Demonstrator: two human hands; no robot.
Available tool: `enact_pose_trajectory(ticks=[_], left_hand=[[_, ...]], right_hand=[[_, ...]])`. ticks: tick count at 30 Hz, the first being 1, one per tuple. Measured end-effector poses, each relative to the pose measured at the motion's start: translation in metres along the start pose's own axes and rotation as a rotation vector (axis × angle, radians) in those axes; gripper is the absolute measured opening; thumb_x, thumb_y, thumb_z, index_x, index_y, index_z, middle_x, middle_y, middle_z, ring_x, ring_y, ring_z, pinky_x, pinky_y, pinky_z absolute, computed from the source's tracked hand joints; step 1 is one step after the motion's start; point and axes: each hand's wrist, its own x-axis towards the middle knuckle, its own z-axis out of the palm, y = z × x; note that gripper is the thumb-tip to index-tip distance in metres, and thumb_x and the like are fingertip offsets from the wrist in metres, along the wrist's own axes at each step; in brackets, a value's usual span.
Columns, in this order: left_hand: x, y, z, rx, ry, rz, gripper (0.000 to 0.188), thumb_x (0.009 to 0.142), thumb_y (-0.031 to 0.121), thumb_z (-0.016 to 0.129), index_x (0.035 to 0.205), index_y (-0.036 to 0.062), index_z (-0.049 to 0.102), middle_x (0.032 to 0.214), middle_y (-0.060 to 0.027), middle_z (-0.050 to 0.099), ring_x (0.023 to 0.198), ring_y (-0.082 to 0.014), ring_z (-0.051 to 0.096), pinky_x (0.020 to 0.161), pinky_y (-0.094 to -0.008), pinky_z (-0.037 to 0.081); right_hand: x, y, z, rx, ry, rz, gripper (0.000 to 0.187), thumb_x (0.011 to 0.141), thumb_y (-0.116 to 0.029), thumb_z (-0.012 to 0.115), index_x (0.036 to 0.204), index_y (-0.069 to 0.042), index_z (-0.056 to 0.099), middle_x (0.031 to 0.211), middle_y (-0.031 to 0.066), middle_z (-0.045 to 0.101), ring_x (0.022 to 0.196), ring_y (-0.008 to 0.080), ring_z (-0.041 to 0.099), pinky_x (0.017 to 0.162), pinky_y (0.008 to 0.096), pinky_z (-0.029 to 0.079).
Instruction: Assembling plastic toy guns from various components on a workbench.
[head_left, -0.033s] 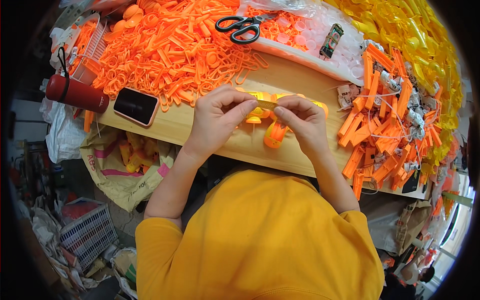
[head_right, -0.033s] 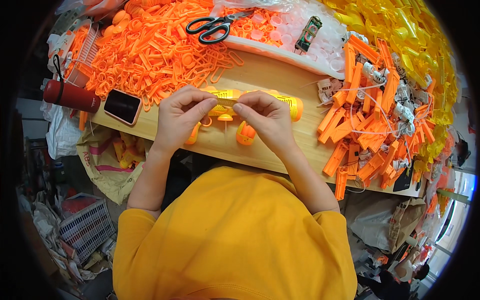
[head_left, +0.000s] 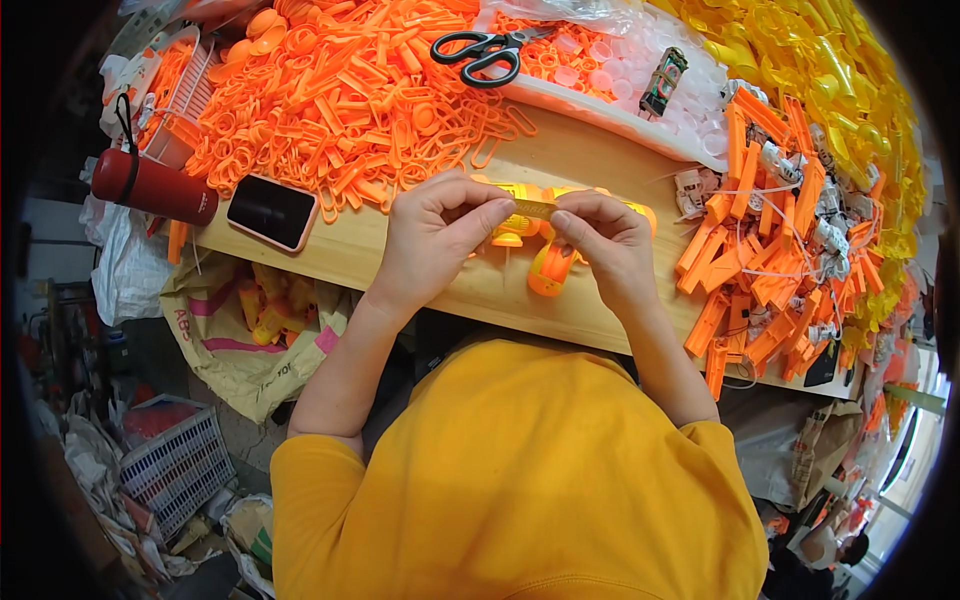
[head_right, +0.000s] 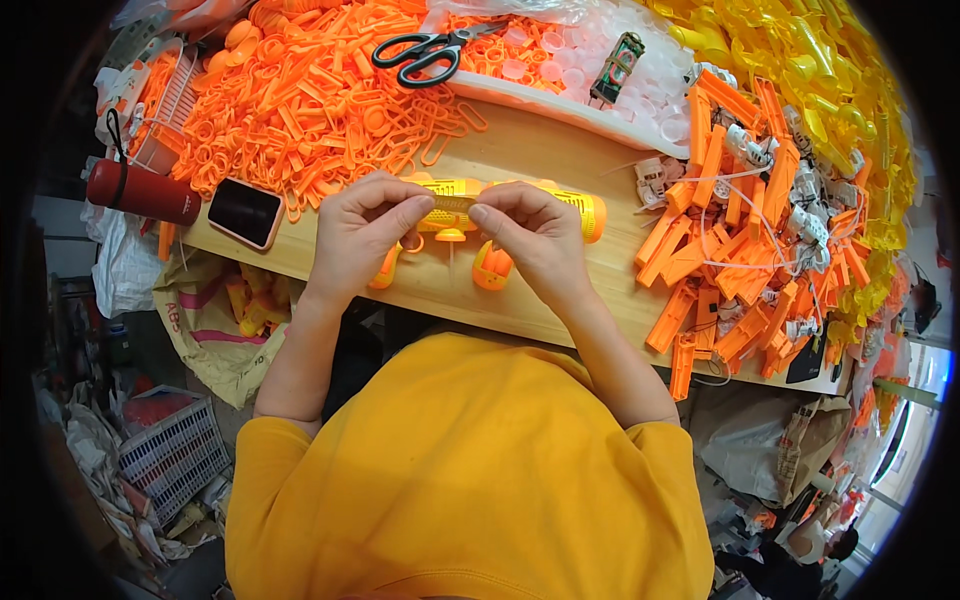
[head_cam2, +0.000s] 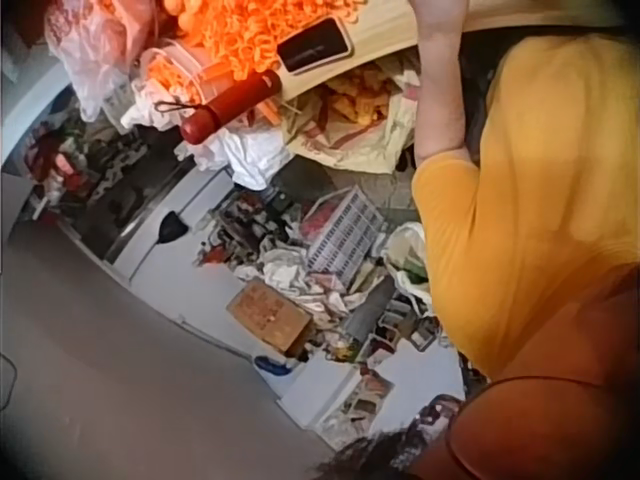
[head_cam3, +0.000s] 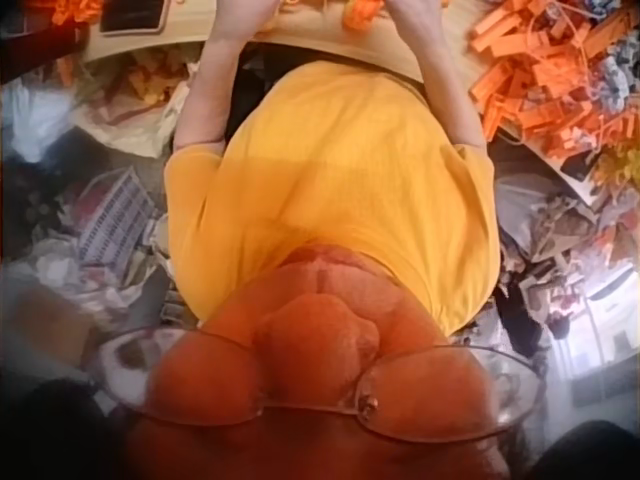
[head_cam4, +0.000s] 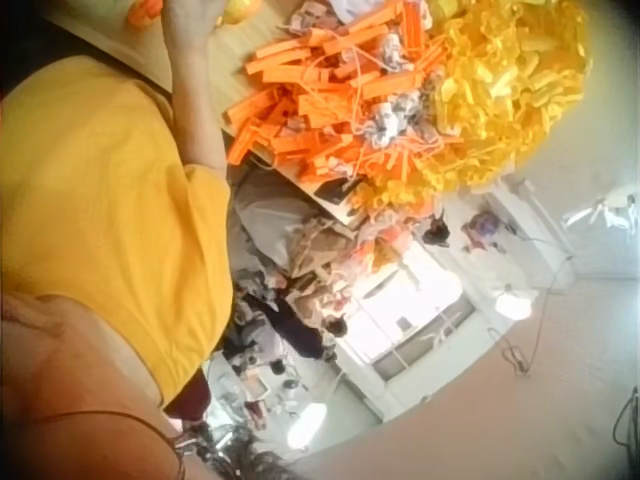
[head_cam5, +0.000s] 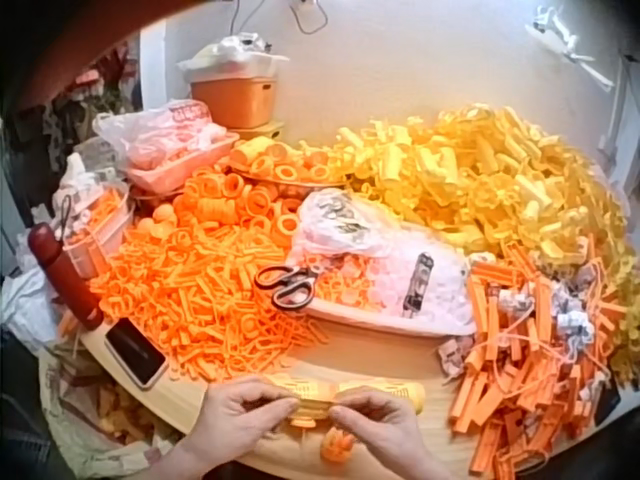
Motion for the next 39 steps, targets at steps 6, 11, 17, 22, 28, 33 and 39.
enact_pose_trajectory(ticks=[6,11,17,22,28,33,39], left_hand=[[0.003,-0.006,0.001,-0.18,-0.037,-0.111,0.013,0.088,0.004,0.062,0.097,-0.0037,0.067,0.087,-0.0049,0.06,0.065,-0.008,0.057,0.058,-0.0205,0.048],[0.006,0.003,-0.009,-0.159,0.192,0.051,0.015,0.089,0.002,0.059,0.102,-0.0036,0.065,0.085,-0.0044,0.062,0.07,-0.0077,0.057,0.063,-0.0205,0.048],[0.001,-0.006,0.0,-0.516,0.006,-0.211,0.02,0.089,0.002,0.059,0.107,-0.0032,0.063,0.086,-0.005,0.065,0.072,-0.0098,0.061,0.067,-0.0221,0.052],[0.002,-0.009,0.005,-0.517,-0.009,-0.22,0.021,0.09,0.003,0.057,0.109,-0.0041,0.062,0.091,-0.0074,0.065,0.076,-0.0123,0.063,0.07,-0.0238,0.053],[0.003,-0.013,0.003,-0.503,-0.019,-0.267,0.021,0.09,0.003,0.057,0.109,-0.0037,0.062,0.093,-0.009,0.066,0.079,-0.015,0.066,0.07,-0.0238,0.054],[0.002,-0.014,0.005,-0.542,-0.023,-0.329,0.02,0.09,0.002,0.057,0.109,-0.0038,0.062,0.092,-0.0099,0.067,0.079,-0.0165,0.068,0.07,-0.0241,0.055],[0.002,-0.013,0.009,-0.606,-0.006,-0.293,0.02,0.09,0.002,0.057,0.108,-0.005,0.061,0.093,-0.0116,0.066,0.079,-0.0169,0.067,0.073,-0.0275,0.057]], right_hand=[[-0.001,0.001,-0.001,-0.001,0.131,0.029,0.014,0.086,-0.01,0.067,0.095,0.001,0.066,0.082,0.0037,0.064,0.068,0.0084,0.058,0.063,0.0225,0.048],[0.002,0.003,-0.011,-0.048,0.242,-0.006,0.015,0.087,-0.011,0.066,0.094,0.002,0.066,0.078,0.003,0.064,0.067,0.0086,0.058,0.062,0.0208,0.047],[0.003,-0.001,-0.007,-0.045,0.219,0.043,0.015,0.087,-0.011,0.066,0.094,0.002,0.066,0.081,0.0049,0.066,0.066,0.0087,0.057,0.062,0.021,0.046],[0.003,0.003,-0.009,0.014,0.183,0.082,0.015,0.086,-0.011,0.066,0.094,0.002,0.066,0.082,0.0051,0.066,0.066,0.0088,0.057,0.062,0.021,0.046],[0.001,-0.001,-0.008,0.047,0.15,0.143,0.016,0.087,-0.013,0.066,0.094,0.001,0.066,0.078,0.0029,0.064,0.066,0.0083,0.056,0.059,0.0205,0.043],[0.0,0.003,-0.007,0.049,0.136,0.147,0.017,0.087,-0.016,0.066,0.095,0.0,0.066,0.077,0.0024,0.063,0.066,0.008,0.056,0.057,0.0196,0.04],[0.0,0.008,-0.007,0.081,0.132,0.141,0.017,0.088,-0.015,0.065,0.096,0.0,0.066,0.078,0.0031,0.064,0.066,0.0089,0.056,0.06,0.0208,0.043]])
